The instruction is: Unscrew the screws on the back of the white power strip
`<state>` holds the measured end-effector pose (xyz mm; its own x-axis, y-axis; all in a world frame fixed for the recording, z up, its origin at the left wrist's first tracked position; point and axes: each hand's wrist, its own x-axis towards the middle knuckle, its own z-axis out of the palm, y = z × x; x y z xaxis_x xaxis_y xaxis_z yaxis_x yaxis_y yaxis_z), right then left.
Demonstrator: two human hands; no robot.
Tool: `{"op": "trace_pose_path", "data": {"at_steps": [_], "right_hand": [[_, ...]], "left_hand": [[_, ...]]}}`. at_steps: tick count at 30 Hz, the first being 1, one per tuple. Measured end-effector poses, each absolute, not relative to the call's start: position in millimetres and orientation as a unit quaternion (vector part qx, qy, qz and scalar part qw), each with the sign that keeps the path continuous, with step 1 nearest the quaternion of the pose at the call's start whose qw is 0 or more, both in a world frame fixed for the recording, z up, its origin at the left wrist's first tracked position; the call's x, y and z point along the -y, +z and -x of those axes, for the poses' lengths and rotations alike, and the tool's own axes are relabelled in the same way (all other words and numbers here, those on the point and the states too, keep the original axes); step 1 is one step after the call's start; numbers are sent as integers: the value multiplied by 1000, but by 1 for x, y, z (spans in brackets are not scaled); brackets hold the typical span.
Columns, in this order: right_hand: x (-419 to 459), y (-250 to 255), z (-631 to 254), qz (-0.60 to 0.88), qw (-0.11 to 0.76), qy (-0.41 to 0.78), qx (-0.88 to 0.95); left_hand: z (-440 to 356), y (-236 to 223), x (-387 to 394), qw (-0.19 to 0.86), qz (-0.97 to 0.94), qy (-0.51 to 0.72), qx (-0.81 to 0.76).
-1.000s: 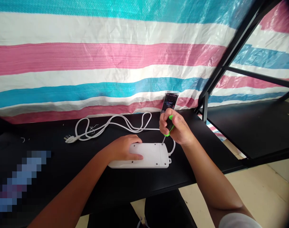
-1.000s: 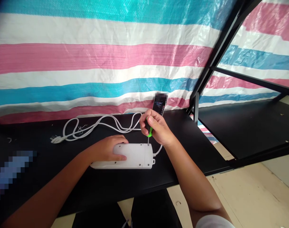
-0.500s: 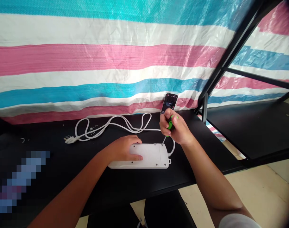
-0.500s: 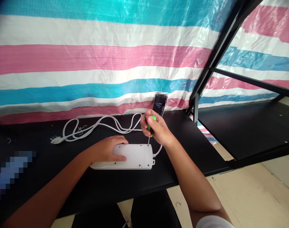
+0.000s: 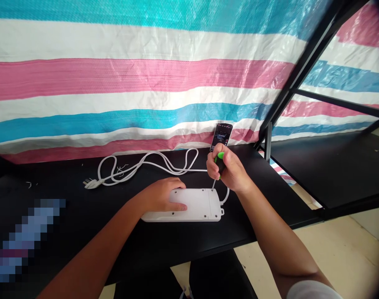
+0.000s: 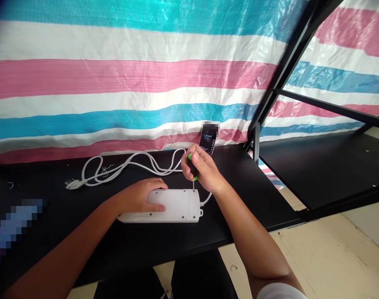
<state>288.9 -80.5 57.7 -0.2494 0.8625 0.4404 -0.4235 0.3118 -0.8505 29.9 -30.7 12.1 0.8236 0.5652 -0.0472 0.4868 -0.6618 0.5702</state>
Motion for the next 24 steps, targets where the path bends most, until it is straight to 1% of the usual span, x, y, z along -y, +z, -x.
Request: {"op": "trace_pose_path", "data": {"at_steps": [5,10,14,19,24], "right_hand": [[80,62,-292,245,576,564,539],[79,61,-291,204,603,567,523],[80,63,-293,211,589,556,548],[80,64,-293,197,579,596,520],[80,60,-294,185,591,564,546]], "left_hand": [[-31,14,32,294,-908,70,-291],[-30,13,31,294,-907,65,-293],[-29,12,31,296,-907,61,-294],[-31,14,31,294,-909,62,-290],[-31,13,31,290,-910,63,-289]]}}
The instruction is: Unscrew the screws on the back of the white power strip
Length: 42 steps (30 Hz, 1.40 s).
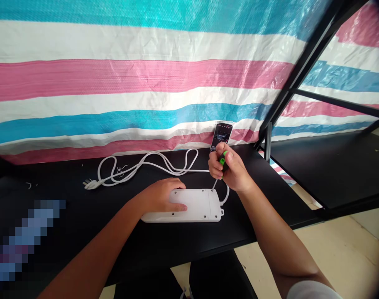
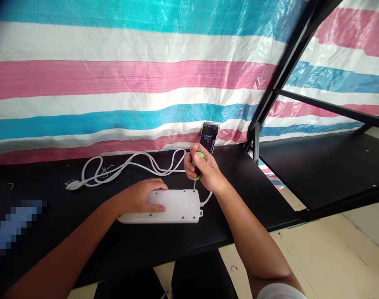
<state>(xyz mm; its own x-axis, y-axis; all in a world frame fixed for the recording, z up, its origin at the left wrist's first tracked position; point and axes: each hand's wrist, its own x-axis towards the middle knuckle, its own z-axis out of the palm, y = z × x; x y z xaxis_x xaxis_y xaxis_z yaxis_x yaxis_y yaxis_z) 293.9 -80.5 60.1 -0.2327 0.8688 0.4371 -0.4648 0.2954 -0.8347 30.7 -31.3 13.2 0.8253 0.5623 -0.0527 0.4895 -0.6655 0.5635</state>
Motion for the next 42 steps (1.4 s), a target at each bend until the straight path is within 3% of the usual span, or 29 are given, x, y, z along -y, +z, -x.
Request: {"op": "trace_pose_path", "data": {"at_steps": [5,11,20,27,34,42], "right_hand": [[81,60,-295,179,578,546,579],[82,65,-292,186,568,614,515],[82,57,-293,160,580,551,578],[81,57,-289,147,563,607,541],[83,56,-290,170,579,554,574],[81,57,-286,163,579,590,539]], "left_hand": [[-30,10,30,285,-912,64,-287],[-30,10,29,290,-911,66,-286],[-30,13,31,291,-910,67,-287],[-30,10,30,286,-913,66,-285],[-29,10,30,288,-912,66,-285],[-31,11,30,290,-910,63,-290]]}}
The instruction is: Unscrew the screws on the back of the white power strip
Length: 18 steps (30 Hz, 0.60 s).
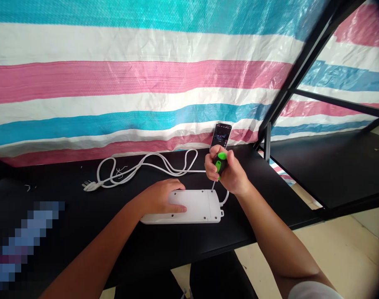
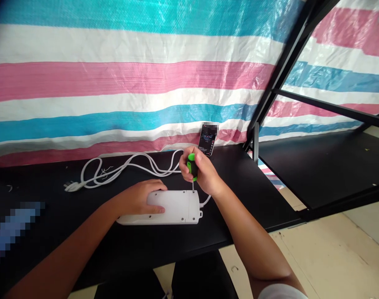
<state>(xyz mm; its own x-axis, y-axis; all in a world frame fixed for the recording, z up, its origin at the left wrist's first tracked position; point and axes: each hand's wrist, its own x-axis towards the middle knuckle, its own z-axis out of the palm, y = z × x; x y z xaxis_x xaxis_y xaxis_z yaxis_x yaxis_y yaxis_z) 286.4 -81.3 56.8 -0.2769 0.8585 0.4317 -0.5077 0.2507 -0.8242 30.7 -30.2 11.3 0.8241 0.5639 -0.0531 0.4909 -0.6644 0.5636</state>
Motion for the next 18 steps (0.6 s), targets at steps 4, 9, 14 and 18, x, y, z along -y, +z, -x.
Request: {"op": "trace_pose_path", "data": {"at_steps": [4,9,14,18], "right_hand": [[82,55,-286,189,591,553,556],[83,59,-285,238,600,547,534],[83,60,-282,204,620,543,529],[84,56,-282,220,610,525,551]], "left_hand": [[-30,11,31,286,-913,63,-286],[-29,11,31,281,-914,66,-286],[-29,11,30,285,-913,65,-285],[-29,11,30,290,-911,69,-285]]}}
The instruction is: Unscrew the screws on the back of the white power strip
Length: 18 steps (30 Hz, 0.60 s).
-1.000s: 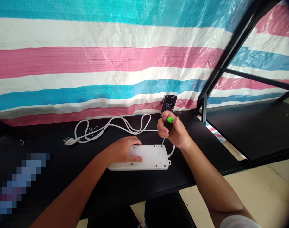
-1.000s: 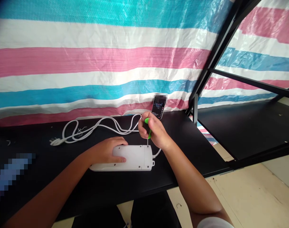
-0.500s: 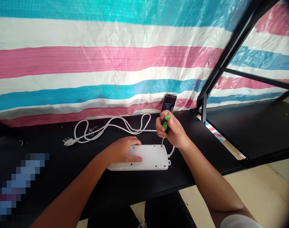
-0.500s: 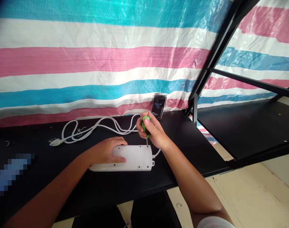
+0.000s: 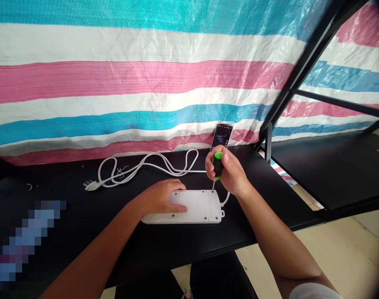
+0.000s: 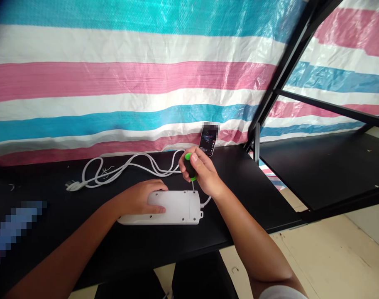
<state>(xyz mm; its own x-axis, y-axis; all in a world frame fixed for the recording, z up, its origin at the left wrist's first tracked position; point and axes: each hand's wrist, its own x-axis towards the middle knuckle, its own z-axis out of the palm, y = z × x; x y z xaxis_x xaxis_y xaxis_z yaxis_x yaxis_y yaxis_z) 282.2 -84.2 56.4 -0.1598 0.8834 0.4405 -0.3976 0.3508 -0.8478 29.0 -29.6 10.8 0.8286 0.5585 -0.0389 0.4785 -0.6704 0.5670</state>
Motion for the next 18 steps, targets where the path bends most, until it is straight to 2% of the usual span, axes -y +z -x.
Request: {"op": "trace_pose_path", "data": {"at_steps": [7,11,18], "right_hand": [[85,55,-280,224,600,550,536],[83,54,-280,186,614,525,559],[83,52,-280,230,619,479,579]], "left_hand": [[-30,11,30,286,-913,66,-282],[-30,10,30,285,-914,67,-281],[-30,11,30,284,-914,68,-282]]}}
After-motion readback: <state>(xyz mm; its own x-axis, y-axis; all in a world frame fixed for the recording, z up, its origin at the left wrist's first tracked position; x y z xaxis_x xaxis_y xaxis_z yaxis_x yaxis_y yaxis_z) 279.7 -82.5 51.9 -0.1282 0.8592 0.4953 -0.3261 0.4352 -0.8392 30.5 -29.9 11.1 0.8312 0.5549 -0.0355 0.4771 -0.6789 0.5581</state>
